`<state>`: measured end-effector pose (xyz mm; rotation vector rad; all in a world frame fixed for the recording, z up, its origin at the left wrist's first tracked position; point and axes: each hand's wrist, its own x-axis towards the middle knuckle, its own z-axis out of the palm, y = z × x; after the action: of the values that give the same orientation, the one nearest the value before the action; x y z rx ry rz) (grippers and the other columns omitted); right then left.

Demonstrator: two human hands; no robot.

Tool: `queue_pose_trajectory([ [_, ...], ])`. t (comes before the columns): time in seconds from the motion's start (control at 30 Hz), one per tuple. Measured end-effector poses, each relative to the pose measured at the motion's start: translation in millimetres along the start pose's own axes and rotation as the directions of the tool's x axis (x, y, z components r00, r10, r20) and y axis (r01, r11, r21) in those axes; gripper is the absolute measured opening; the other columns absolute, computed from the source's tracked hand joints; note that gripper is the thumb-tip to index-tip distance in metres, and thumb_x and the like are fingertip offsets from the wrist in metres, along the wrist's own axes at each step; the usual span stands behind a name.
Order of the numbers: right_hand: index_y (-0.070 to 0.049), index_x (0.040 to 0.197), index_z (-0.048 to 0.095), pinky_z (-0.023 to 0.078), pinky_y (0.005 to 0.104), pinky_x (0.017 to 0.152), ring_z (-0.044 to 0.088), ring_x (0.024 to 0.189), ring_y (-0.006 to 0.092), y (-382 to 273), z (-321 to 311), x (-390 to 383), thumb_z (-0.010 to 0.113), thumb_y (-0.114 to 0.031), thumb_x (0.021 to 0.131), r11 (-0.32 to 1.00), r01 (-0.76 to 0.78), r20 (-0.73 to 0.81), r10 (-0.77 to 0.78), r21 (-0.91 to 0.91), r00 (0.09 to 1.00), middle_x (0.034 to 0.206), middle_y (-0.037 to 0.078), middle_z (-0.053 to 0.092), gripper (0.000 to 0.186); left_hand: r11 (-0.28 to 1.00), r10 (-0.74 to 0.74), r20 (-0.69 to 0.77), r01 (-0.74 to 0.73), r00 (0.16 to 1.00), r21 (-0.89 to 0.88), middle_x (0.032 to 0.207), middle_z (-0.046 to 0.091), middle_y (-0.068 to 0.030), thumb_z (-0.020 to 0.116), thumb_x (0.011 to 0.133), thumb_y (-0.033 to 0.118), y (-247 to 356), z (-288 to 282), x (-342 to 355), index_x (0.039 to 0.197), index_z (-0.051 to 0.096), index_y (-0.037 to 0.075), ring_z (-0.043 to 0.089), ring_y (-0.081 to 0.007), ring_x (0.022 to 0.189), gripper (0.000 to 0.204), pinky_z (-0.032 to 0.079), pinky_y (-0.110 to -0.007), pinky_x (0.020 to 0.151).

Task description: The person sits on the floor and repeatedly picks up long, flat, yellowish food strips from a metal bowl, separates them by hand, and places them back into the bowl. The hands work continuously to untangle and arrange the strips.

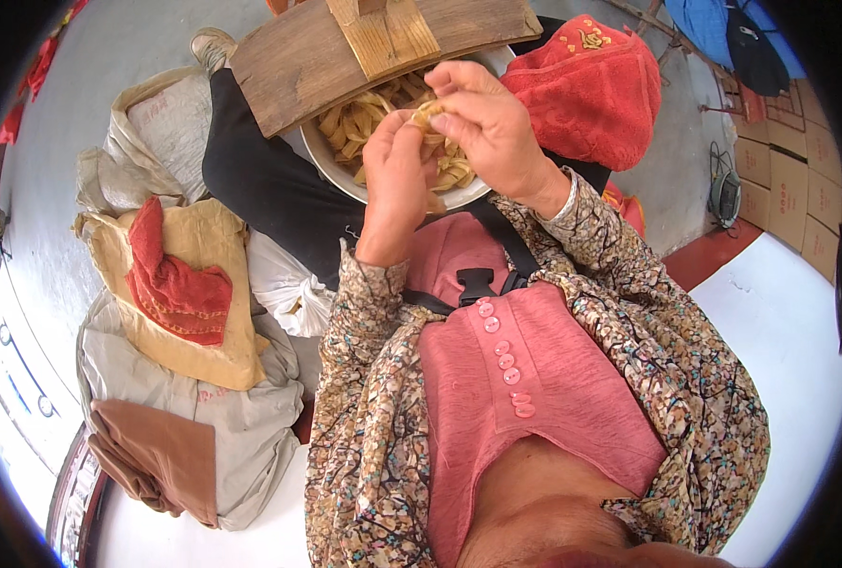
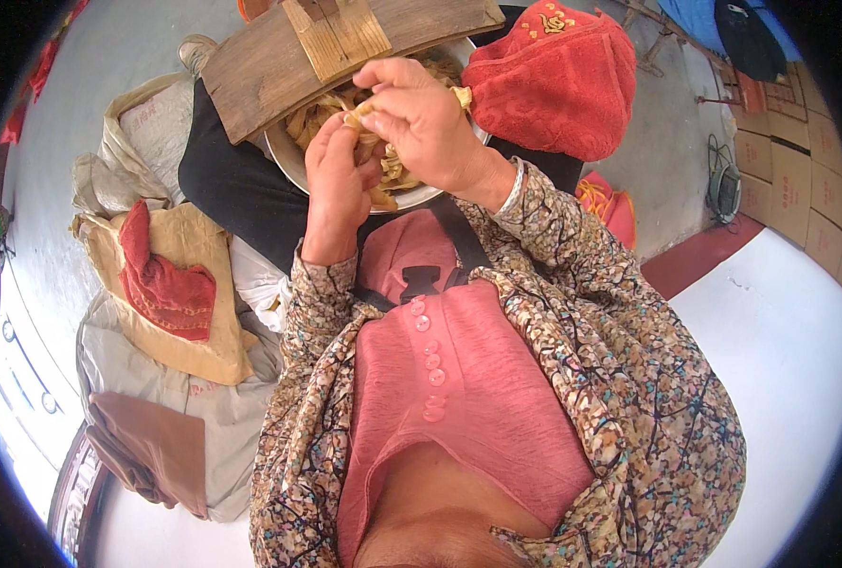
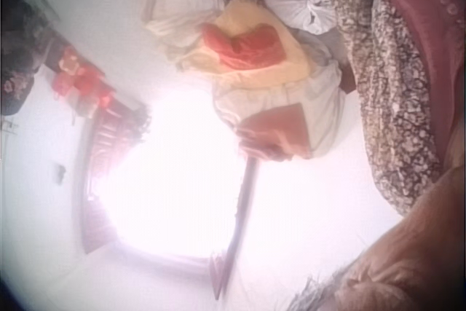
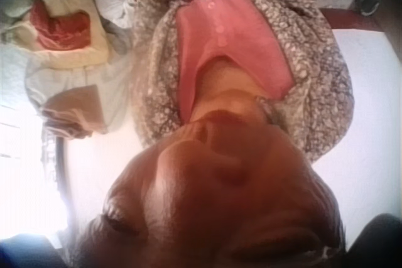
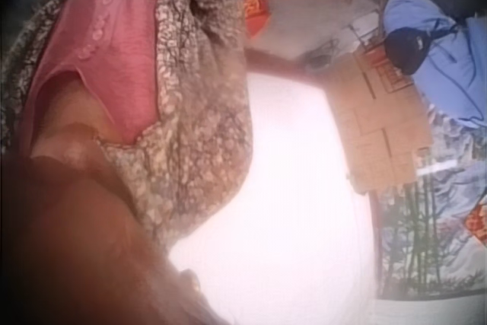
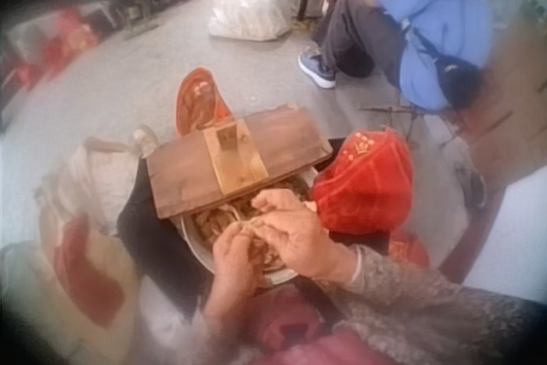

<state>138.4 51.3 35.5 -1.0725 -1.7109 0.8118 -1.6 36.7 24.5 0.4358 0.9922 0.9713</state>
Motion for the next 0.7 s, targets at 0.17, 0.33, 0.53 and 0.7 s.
queue_pose_trajectory([
  [0.17, 0.007, 0.098, 0.067, 0.047, 0.0265, 0.088, 0.057, 0.100, 0.0135, 9.7, -0.8, 7.0, 0.057, -0.002, 0.090, 0.707, -0.287, -0.008, 0.382, 0.646, 0.924, 0.118, 0.006, 0.053, 0.015, 0.999, -0.040, 0.155, 0.038, 0.987, 0.016, 0.070, 0.052, -0.0001, 0.051, 0.098, 0.022, -4.4, -11.7, -31.3, 0.099, 0.058, 0.003, 0.038, -0.0058, 0.052, 0.020, 0.030, -0.022, 0.046],
  [0.33, 0.004, 0.105, 0.065, 0.047, 0.0264, 0.090, 0.056, 0.102, 0.0124, 33.9, -13.4, 3.5, 0.052, -0.010, 0.096, 0.525, -0.498, 0.207, 0.517, 0.690, 0.831, 0.116, 0.006, 0.056, 0.021, 0.319, 0.536, 0.263, -0.480, 0.802, 0.817, 0.073, 0.058, -0.0077, 0.061, 0.089, 0.011, -2.1, -21.9, -30.0, 0.091, 0.059, 0.003, 0.057, -0.0246, 0.062, 0.008, 0.045, -0.036, 0.053],
  [0.53, -0.004, 0.106, 0.063, 0.046, 0.0313, 0.084, 0.060, 0.094, 0.0213, -2.1, -44.9, 31.4, 0.066, -0.019, 0.085, 0.939, 0.205, 0.537, -0.026, -0.277, 0.843, 0.105, 0.009, 0.062, 0.026, -0.083, 0.541, 0.525, -0.579, 0.657, 0.811, 0.070, 0.056, -0.0129, 0.063, 0.081, 0.009, 10.6, -15.2, -15.8, 0.084, 0.056, 0.007, 0.058, -0.0341, 0.062, 0.008, 0.046, -0.041, 0.054],
  [0.7, -0.007, 0.090, 0.061, 0.042, 0.0379, 0.074, 0.056, 0.081, 0.0260, -4.4, -42.4, 31.9, 0.068, -0.017, 0.079, 0.844, 0.372, 0.742, 0.045, -0.387, 0.669, 0.079, 0.007, 0.056, 0.017, 0.227, 0.290, 0.459, -0.527, 0.840, 0.819, 0.075, 0.060, -0.0132, 0.059, 0.090, 0.010, 20.4, -18.4, -14.5, 0.092, 0.061, 0.002, 0.057, -0.0256, 0.064, 0.009, 0.046, -0.034, 0.060],
])
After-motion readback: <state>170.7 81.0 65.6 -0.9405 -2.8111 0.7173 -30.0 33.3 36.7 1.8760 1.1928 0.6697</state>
